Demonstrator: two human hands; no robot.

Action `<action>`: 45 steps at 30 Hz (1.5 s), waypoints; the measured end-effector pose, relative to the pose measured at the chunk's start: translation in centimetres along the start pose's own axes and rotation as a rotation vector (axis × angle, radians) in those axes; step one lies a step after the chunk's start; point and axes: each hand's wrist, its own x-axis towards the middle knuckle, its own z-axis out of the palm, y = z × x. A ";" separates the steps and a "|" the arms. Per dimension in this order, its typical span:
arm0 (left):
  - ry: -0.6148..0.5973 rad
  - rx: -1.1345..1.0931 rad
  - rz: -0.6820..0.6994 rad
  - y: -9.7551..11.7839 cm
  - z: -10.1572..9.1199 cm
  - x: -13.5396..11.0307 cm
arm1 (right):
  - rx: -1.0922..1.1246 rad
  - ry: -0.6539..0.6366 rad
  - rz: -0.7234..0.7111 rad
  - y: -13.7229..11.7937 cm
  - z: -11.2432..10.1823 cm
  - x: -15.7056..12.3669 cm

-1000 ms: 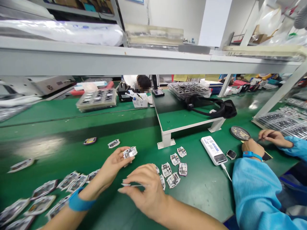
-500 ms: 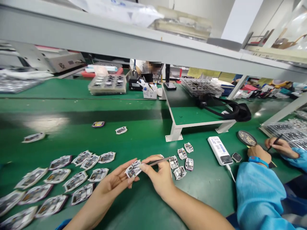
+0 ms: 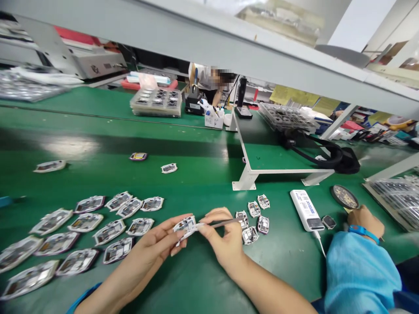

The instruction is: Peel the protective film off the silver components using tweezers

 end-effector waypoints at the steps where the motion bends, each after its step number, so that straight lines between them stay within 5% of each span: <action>1: 0.000 0.023 0.009 -0.1 0.1 0.0 | -0.022 0.034 0.027 0.1 -0.1 0.0; 11: -0.001 0.068 0.007 0.2 1.0 -0.2 | -0.036 0.060 0.087 0.3 0.2 0.0; 22: -0.013 -0.117 -0.074 -0.2 0.5 -0.1 | -0.167 -0.036 -0.180 0.0 0.0 -0.1; 29: -0.012 -0.144 -0.103 0.0 0.6 -0.1 | -0.096 0.004 -0.079 0.3 0.2 -0.1; 38: -0.012 0.110 0.034 -0.3 0.5 -0.3 | -0.327 -0.284 -0.351 -1.0 -0.6 0.7; 45: 0.030 0.192 0.075 -1.1 -0.1 0.1 | -0.187 -0.217 -0.158 -0.4 -0.4 0.5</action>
